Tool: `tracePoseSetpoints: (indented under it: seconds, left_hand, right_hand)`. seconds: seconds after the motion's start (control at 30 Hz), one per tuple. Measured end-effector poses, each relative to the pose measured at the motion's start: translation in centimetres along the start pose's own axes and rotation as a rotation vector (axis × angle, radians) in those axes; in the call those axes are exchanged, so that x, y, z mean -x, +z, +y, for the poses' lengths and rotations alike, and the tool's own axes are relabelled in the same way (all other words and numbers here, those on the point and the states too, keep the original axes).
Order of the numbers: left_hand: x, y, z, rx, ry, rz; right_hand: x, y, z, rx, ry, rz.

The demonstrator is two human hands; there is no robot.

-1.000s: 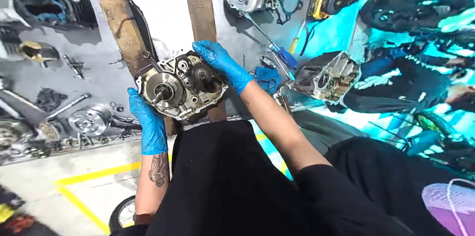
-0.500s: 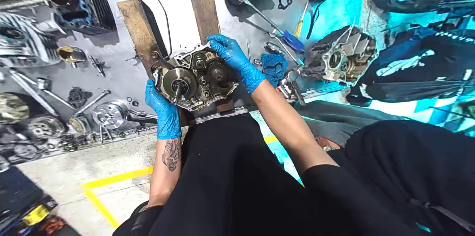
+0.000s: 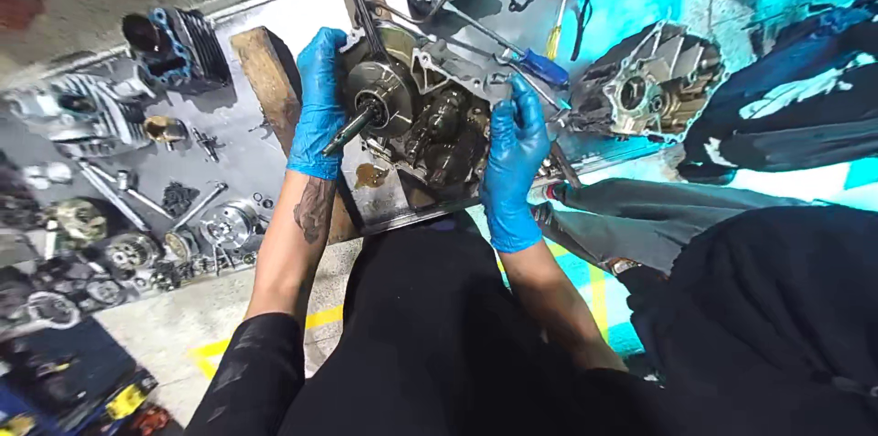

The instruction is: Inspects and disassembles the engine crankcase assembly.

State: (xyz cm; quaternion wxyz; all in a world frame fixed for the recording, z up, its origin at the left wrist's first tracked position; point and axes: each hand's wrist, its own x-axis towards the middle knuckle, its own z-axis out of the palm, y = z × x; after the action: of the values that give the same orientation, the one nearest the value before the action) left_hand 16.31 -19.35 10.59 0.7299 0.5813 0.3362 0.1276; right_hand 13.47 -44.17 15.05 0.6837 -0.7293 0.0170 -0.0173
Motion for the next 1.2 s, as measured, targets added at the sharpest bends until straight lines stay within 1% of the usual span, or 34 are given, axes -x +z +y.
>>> tracePoseSetpoints:
  seconds: [0.07,0.13,0.2,0.27,0.4,0.5,0.57,0.63,0.7,0.77,0.93,0.97,1.03,1.1,1.17,1.2]
  left_hand:
    - [-1.1,2.1,0.3,0.069,-0.002,-0.103]
    - [-1.5,3.4,0.3,0.086,0.01,-0.19]
    - [-2.7,4.1,-0.2,0.079,0.089,-0.265]
    - [-3.7,4.1,-1.5,0.075,0.155,-0.311]
    - [-5.1,3.4,-4.2,0.089,0.229,-0.371]
    - [-5.7,3.5,-5.1,0.113,0.266,-0.43]
    - [-5.7,3.7,-5.2,0.097,0.276,-0.476]
    - [-5.4,4.3,-4.6,0.074,0.243,-0.51]
    - [-5.3,4.6,-4.4,0.065,0.224,-0.546]
    - [-5.4,4.1,-4.5,0.052,0.242,-0.587]
    - [-4.9,2.6,-4.5,0.031,0.232,-0.572]
    - [-4.9,2.3,-4.3,0.021,0.257,-0.546]
    - [-4.2,1.0,-4.4,-0.018,0.289,-0.402]
    - [-3.1,-1.7,-4.8,-0.099,0.27,-0.254]
    - [-0.6,-5.0,-5.4,-0.161,0.219,-0.111]
    - [1.6,-6.6,-6.0,-0.163,0.194,-0.048]
  right_hand:
    - [0.9,-0.4,0.2,-0.013,-0.061,0.073]
    - [2.0,-0.4,0.4,0.03,-0.116,0.102]
    - [2.7,0.0,0.4,0.032,-0.141,0.111]
    - [3.6,0.4,0.9,0.001,-0.139,0.132]
    - [6.0,0.5,2.8,-0.067,-0.114,0.089]
    - [7.5,-0.1,4.4,-0.085,-0.14,0.044]
    - [8.3,-0.2,4.7,-0.101,-0.128,0.021]
    - [8.5,-0.4,4.4,-0.106,-0.065,0.006]
    - [8.3,-0.7,4.0,-0.04,-0.024,-0.022]
    - [8.3,-0.6,4.0,0.046,-0.039,-0.06]
    - [9.0,-0.5,4.1,0.098,-0.061,-0.079]
    - [8.9,-0.5,4.3,0.119,-0.071,-0.08]
    - [9.3,-0.6,4.3,0.176,-0.077,-0.081]
    - [9.7,-0.6,4.2,0.2,-0.072,-0.092]
    - [9.8,-0.5,4.2,0.196,-0.07,-0.105]
    - [9.9,-0.5,4.2,0.196,-0.068,-0.109]
